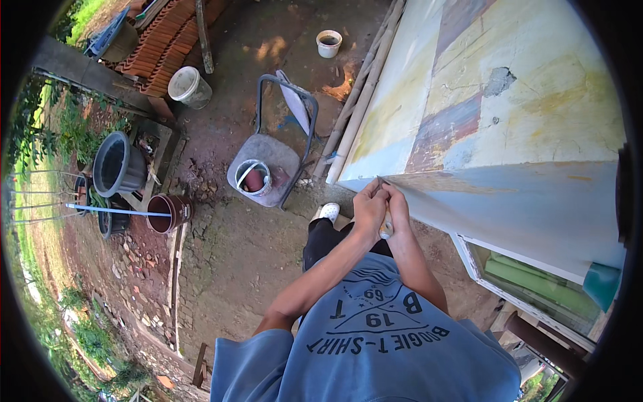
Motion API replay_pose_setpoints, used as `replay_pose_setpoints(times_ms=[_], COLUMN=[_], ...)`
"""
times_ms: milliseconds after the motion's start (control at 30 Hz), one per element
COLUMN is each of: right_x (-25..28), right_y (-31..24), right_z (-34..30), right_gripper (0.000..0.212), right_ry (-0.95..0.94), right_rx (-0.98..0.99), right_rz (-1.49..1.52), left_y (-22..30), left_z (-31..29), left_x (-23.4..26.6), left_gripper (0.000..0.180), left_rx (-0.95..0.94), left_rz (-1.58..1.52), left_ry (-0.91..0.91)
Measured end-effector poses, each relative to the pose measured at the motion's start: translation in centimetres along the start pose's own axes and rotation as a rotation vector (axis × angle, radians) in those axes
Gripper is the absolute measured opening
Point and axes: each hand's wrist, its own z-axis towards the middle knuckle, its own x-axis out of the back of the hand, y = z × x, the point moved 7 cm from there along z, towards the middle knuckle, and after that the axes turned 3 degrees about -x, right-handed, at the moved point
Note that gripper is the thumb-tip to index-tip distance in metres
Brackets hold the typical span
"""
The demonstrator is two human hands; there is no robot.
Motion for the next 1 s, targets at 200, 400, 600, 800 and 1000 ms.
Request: replay_pose_setpoints(times_ms=[200, 400, 600, 800, 1000], right_x=[1.7, 0.5, 2.5, 0.4, 0.5], right_y=[1.1, -0.9, 0.2, 0.4, 1.4], right_z=[2.3, 0.4, 0.4, 1.2, 2.1], right_gripper=[0.02, 0.017, 0.02, 0.02, 0.02], right_ry=[0.017, -0.017, -0.118, -0.105, 0.006], right_rx=[-0.029, -0.063, -0.037, -0.029, 0.029], right_rz=[-0.028, -0.018, 0.045, 0.056, 0.029], left_y=[-1.8, -0.3, -1.0, -1.2, -1.2], left_z=[1.0, -0.1, -0.8, 1.8, 1.9], left_x=[0.5, -1.1, -0.7, 0.5, 1.0], left_gripper=[0.038, 0.03, 0.038, 0.028, 0.026], left_rx=[0.03, -0.046, -0.068, -0.042, 0.026], left_rz=[-0.032, -0.044, 0.034, 0.02, -0.047], left_ry=[-0.008, -0.091, -0.085, -0.083, -0.072])
